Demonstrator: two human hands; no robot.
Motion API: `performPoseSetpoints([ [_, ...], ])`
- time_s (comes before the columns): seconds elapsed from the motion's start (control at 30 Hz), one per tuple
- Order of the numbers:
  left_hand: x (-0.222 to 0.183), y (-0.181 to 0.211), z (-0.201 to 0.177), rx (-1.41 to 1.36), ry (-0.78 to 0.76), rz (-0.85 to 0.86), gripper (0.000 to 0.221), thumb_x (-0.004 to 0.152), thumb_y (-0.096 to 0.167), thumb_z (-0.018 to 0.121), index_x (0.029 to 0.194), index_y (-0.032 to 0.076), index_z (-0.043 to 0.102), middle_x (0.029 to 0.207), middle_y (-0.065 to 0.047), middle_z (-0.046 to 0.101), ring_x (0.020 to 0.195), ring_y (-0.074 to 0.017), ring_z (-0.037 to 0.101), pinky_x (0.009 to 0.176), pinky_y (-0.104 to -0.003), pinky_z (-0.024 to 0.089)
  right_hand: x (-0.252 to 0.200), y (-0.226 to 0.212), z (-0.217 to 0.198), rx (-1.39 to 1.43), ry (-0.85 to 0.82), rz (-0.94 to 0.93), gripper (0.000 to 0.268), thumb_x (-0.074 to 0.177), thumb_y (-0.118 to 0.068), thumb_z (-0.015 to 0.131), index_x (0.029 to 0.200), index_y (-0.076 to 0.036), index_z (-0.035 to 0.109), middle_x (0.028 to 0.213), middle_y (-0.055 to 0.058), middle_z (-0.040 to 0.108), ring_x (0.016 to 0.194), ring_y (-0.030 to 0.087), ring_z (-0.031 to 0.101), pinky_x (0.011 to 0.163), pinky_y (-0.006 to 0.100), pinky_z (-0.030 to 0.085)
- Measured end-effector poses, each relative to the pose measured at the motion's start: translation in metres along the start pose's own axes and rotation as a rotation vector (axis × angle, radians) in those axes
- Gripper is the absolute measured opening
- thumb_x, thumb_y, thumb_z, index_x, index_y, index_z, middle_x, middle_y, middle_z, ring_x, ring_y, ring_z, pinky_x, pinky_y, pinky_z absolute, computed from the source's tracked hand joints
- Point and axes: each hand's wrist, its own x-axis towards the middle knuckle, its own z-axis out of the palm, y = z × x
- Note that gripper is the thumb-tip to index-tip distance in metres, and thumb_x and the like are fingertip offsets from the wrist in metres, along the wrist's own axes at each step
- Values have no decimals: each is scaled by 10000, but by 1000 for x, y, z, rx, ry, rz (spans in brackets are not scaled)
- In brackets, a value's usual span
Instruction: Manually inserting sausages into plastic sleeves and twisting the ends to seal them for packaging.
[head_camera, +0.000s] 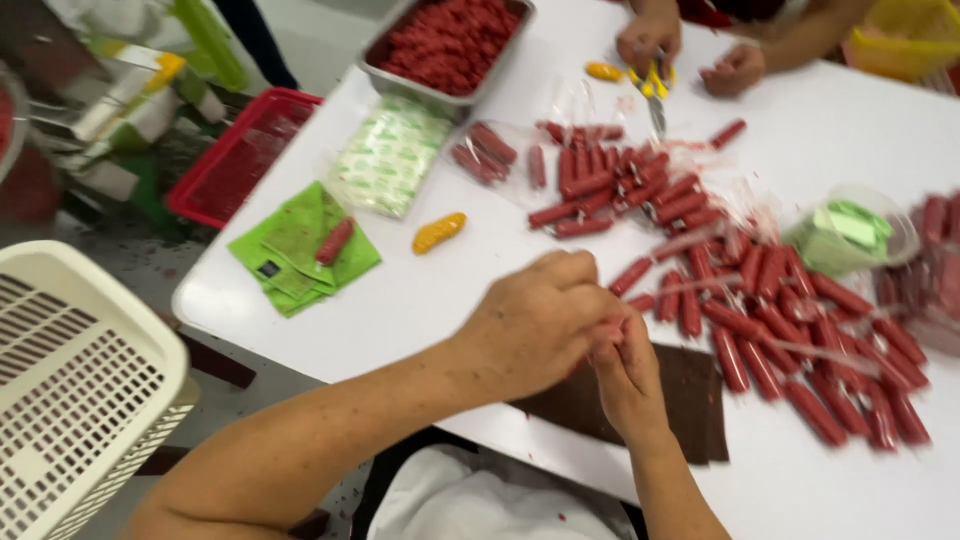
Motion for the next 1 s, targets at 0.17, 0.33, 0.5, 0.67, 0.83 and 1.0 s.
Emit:
performPoseSetpoints([
  [0.17,3,-9,6,18,-218,-97,79,919,129,631,976,92,672,965,-52,547,918,-272,587,658,-383,532,9,15,-1,64,-23,23,355,1002,-455,545,959,-117,447,834,-35,380,711,76,367,610,231,343],
  [0.33,2,-22,0,9,-245,-104,385,874,452,649,1039,107,608,1003,-67,525,974,-283,558,687,-410,543,12,31,-4,59,28,47,459,954,-487,572,1099,-59,489,984,39,518,895,111,507,758,261,485],
  [0.5,3,-36,8,-13,-234,-158,409,828,378,748,1099,106,608,1009,-58,526,964,-278,566,721,-411,541,15,45,-9,167,-52,-2,359,1019,-401,543,1093,-58,470,1010,50,479,864,122,485,735,256,479],
  [0.67,9,-40,9,-183,-452,-319,114,909,187,644,813,155,591,919,-13,530,931,-237,584,660,-404,494,19,35,3,255,1,66,255,1014,-267,573,882,-93,440,816,26,465,718,94,432,627,232,406],
  [0.83,28,-40,-10,-194,-625,-220,79,910,215,629,876,146,611,996,-23,576,953,-209,598,716,-364,525,0,34,11,-179,200,155,306,957,-366,580,932,-68,644,901,56,702,872,110,634,772,270,535],
  [1.0,81,-167,-46,-382,-372,-288,270,796,246,782,1001,140,643,938,-71,697,1045,-274,654,1211,-548,296,-5,86,-5,-77,190,5,219,938,-293,571,952,-82,629,703,84,689,567,97,550,491,205,409],
])
